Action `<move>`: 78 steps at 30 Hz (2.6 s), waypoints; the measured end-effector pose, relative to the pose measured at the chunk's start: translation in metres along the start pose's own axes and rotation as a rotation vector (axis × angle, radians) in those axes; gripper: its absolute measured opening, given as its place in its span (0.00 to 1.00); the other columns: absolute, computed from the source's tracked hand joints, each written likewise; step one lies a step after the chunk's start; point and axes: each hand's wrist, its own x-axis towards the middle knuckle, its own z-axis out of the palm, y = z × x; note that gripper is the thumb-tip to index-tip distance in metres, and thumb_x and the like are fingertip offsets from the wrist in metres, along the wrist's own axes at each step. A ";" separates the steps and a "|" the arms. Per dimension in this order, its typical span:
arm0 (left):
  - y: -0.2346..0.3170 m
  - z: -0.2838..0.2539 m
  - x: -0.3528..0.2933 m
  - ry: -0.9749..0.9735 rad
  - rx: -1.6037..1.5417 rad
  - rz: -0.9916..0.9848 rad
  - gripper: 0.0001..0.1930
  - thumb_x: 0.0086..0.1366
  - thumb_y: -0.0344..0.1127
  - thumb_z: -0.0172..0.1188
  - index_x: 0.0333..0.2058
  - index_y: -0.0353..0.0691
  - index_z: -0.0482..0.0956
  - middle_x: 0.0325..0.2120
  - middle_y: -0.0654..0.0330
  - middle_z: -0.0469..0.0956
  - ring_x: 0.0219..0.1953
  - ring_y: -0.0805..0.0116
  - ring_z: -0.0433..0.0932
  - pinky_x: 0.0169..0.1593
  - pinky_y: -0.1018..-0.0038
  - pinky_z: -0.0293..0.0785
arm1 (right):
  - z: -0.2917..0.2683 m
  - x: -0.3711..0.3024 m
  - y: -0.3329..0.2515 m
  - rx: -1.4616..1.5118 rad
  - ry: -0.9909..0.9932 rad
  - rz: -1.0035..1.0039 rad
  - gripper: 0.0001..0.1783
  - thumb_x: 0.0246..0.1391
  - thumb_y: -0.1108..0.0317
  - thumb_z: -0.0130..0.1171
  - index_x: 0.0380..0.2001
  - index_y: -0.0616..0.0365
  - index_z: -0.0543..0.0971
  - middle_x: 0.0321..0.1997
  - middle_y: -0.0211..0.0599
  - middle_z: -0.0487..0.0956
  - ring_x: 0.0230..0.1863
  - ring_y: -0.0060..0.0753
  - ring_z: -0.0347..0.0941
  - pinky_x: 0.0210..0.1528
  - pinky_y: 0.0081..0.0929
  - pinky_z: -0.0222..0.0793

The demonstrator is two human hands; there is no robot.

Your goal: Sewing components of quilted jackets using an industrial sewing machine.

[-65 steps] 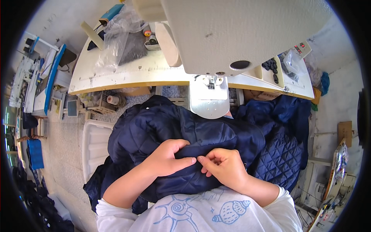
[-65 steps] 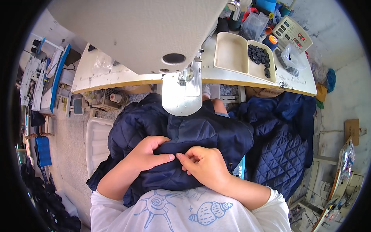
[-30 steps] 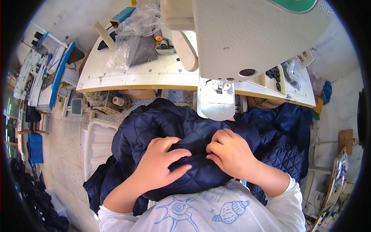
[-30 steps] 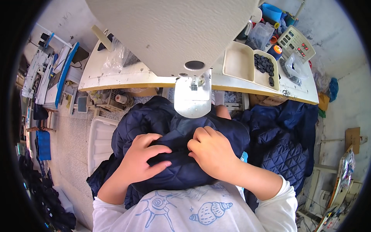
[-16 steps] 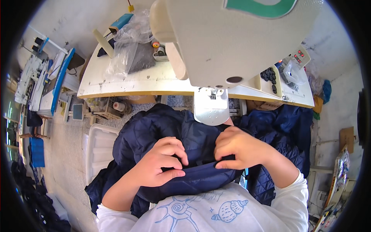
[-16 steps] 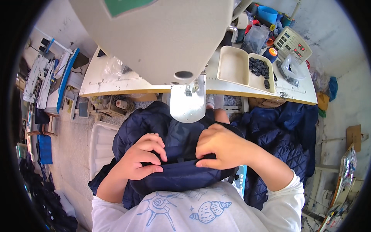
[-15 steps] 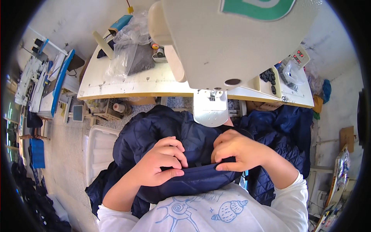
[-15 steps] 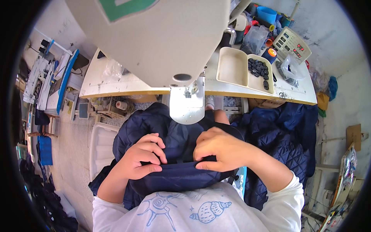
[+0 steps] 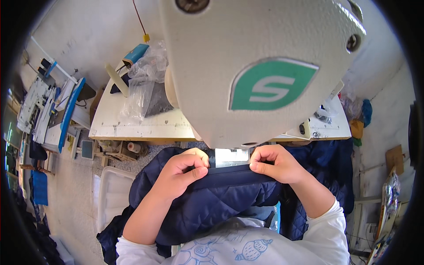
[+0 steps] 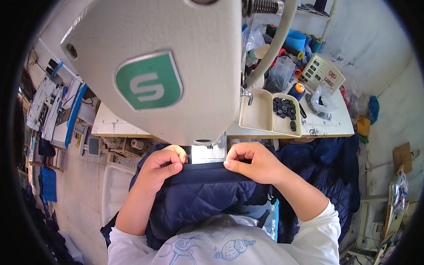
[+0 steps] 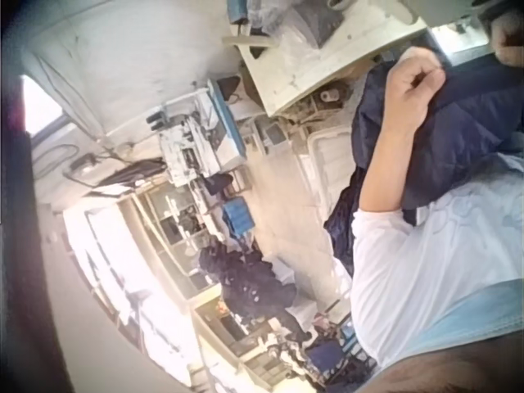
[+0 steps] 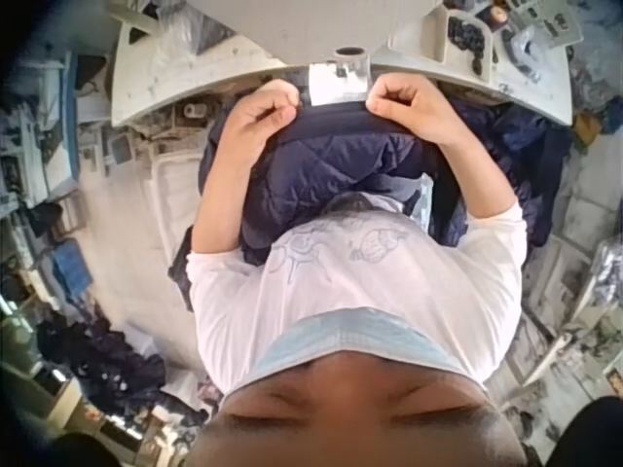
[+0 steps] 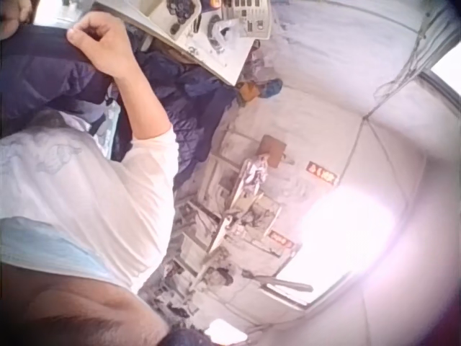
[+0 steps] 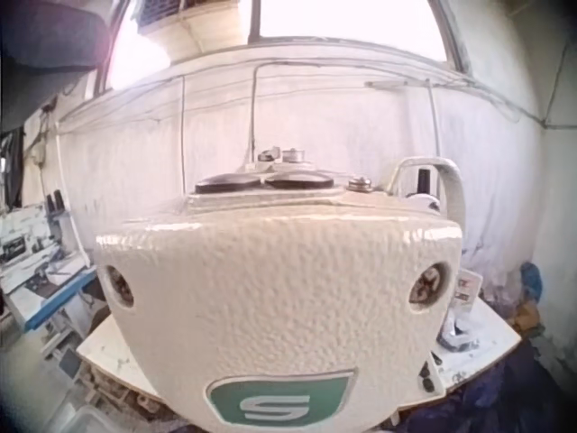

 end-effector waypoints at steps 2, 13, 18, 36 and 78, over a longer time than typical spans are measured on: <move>-0.004 0.001 0.009 0.034 -0.010 -0.005 0.08 0.58 0.30 0.59 0.24 0.34 0.71 0.29 0.63 0.72 0.35 0.73 0.69 0.41 0.79 0.63 | -0.008 0.004 0.004 0.075 0.007 0.036 0.07 0.55 0.69 0.56 0.26 0.62 0.74 0.25 0.22 0.73 0.29 0.12 0.65 0.34 0.13 0.62; -0.019 -0.006 0.035 0.116 -0.030 -0.242 0.08 0.54 0.32 0.60 0.26 0.32 0.79 0.23 0.66 0.77 0.27 0.78 0.71 0.35 0.80 0.66 | -0.016 0.019 0.009 0.071 0.127 0.014 0.08 0.55 0.69 0.56 0.32 0.65 0.75 0.31 0.27 0.77 0.32 0.12 0.69 0.37 0.14 0.65; -0.010 0.001 0.018 0.050 -0.017 -0.123 0.06 0.57 0.30 0.59 0.24 0.33 0.75 0.25 0.66 0.75 0.30 0.77 0.70 0.35 0.80 0.65 | -0.009 0.004 0.014 0.036 0.011 -0.004 0.07 0.56 0.69 0.55 0.29 0.61 0.74 0.28 0.23 0.73 0.31 0.12 0.65 0.36 0.15 0.62; 0.003 0.013 -0.008 -0.097 0.069 -0.059 0.11 0.58 0.33 0.60 0.22 0.35 0.69 0.26 0.61 0.71 0.30 0.72 0.68 0.36 0.79 0.62 | -0.062 -0.044 0.017 -1.548 0.878 -0.094 0.29 0.37 0.46 0.63 0.36 0.59 0.79 0.62 0.52 0.59 0.66 0.57 0.47 0.63 0.55 0.43; -0.006 -0.003 -0.021 -0.139 0.034 -0.017 0.14 0.59 0.37 0.59 0.21 0.36 0.69 0.26 0.59 0.72 0.28 0.71 0.69 0.33 0.78 0.63 | 0.059 0.026 0.000 -0.765 0.867 -0.379 0.11 0.30 0.75 0.68 0.21 0.56 0.76 0.21 0.32 0.73 0.24 0.34 0.70 0.24 0.29 0.65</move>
